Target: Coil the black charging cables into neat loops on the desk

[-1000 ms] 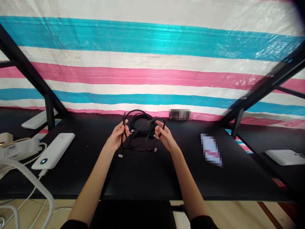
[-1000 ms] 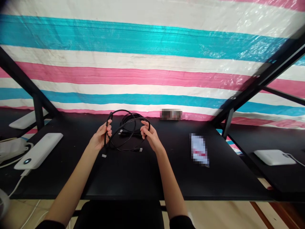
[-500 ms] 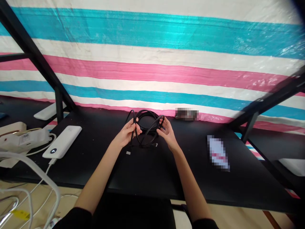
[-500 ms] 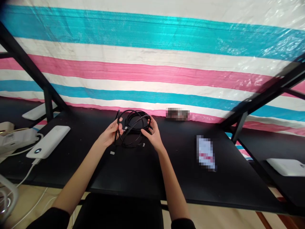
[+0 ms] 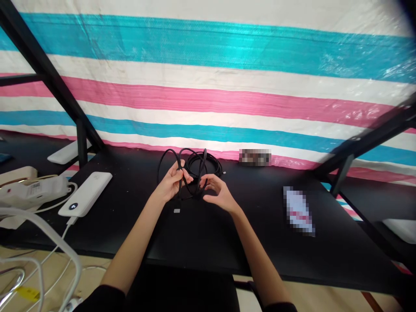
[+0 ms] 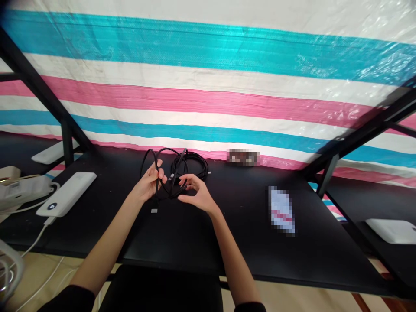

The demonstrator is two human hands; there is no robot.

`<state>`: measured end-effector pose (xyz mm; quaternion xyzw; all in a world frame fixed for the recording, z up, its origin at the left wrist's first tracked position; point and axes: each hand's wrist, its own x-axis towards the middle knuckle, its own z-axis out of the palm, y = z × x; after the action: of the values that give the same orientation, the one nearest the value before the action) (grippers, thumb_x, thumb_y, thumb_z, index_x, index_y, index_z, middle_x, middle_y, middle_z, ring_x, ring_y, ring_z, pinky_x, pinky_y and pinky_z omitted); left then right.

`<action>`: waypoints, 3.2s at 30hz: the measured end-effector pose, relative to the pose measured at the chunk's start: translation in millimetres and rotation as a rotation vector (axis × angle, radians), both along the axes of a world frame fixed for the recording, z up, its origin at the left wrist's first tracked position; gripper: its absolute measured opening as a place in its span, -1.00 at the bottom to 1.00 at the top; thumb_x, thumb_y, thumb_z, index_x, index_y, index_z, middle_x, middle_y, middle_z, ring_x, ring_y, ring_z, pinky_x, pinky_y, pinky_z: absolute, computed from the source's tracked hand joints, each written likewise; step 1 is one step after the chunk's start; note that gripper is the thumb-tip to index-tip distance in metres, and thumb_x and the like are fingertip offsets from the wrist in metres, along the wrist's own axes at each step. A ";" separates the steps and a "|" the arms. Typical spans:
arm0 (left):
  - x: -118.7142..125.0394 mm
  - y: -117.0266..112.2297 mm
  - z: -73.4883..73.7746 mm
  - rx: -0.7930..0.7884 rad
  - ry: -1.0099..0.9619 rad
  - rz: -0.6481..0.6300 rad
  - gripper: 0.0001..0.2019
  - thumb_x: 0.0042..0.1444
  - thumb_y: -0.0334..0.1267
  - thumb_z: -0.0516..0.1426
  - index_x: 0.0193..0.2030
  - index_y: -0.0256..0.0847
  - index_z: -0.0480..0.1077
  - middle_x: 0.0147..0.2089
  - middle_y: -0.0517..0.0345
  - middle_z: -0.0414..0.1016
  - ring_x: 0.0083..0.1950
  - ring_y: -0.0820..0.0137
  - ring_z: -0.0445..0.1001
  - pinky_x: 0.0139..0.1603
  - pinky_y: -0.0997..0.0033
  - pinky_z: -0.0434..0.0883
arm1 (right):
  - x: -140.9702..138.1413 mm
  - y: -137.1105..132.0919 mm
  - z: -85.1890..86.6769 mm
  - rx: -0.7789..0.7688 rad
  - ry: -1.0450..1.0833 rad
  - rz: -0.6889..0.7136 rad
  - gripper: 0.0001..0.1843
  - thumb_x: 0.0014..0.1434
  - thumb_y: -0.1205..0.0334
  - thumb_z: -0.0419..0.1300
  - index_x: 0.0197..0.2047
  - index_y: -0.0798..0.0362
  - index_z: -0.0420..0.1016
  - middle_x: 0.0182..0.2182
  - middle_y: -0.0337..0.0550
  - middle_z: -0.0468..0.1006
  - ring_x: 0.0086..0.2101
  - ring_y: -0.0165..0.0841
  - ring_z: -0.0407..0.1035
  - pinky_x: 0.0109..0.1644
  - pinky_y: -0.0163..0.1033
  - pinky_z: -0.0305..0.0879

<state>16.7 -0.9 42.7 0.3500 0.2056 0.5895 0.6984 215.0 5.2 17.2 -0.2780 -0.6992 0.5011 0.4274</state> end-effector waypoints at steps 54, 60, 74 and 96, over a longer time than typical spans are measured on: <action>-19.9 -3.5 12.7 0.068 0.216 0.172 -0.66 0.16 -0.06 0.07 -0.14 -0.31 0.47 -0.79 0.32 0.22 -0.74 0.48 0.33 -0.72 0.57 0.19 | 27.0 9.8 22.6 0.046 0.508 -0.866 -0.67 0.21 -0.13 -0.01 -0.25 -0.03 0.26 -0.55 -0.41 0.25 -0.64 -0.53 0.28 -0.54 -0.35 0.39; -5.1 -7.4 5.0 0.148 0.251 -0.125 -0.69 0.12 -0.08 0.13 -0.17 -0.31 0.47 -0.69 0.22 0.36 -0.67 0.39 0.42 -0.64 0.50 0.29 | 18.5 7.8 20.2 -0.107 0.449 -0.479 -0.67 0.19 -0.09 0.05 -0.20 0.00 0.34 -0.38 -0.22 0.41 -0.36 -0.36 0.45 -0.54 -0.33 0.43; 19.8 -10.7 2.0 0.230 0.559 -0.159 -0.69 0.10 -0.11 0.15 -0.16 -0.31 0.53 -0.46 0.02 0.54 -0.46 0.39 0.51 -0.39 0.45 0.41 | 2.0 -4.9 13.9 -0.113 0.154 -0.016 -0.47 0.10 -0.19 0.09 -0.09 0.08 0.44 -0.47 -0.20 0.47 -0.70 -0.59 0.05 -0.67 -0.40 -0.03; 16.2 -4.0 -5.2 0.197 0.519 -0.003 -0.70 0.10 -0.10 0.15 -0.27 -0.33 0.54 -0.57 0.14 0.42 -0.58 0.45 0.45 -0.68 0.57 0.10 | -0.6 -9.4 16.1 -0.080 0.267 -0.379 -0.77 0.04 0.22 0.14 -0.27 0.15 0.51 -0.77 -0.47 0.05 -0.72 -0.59 -0.11 -0.64 -0.38 -0.19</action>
<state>32.9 -4.9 37.5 0.5557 0.3191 0.4963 0.5857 214.5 -4.3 33.3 -0.3523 -0.5515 0.4716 0.5911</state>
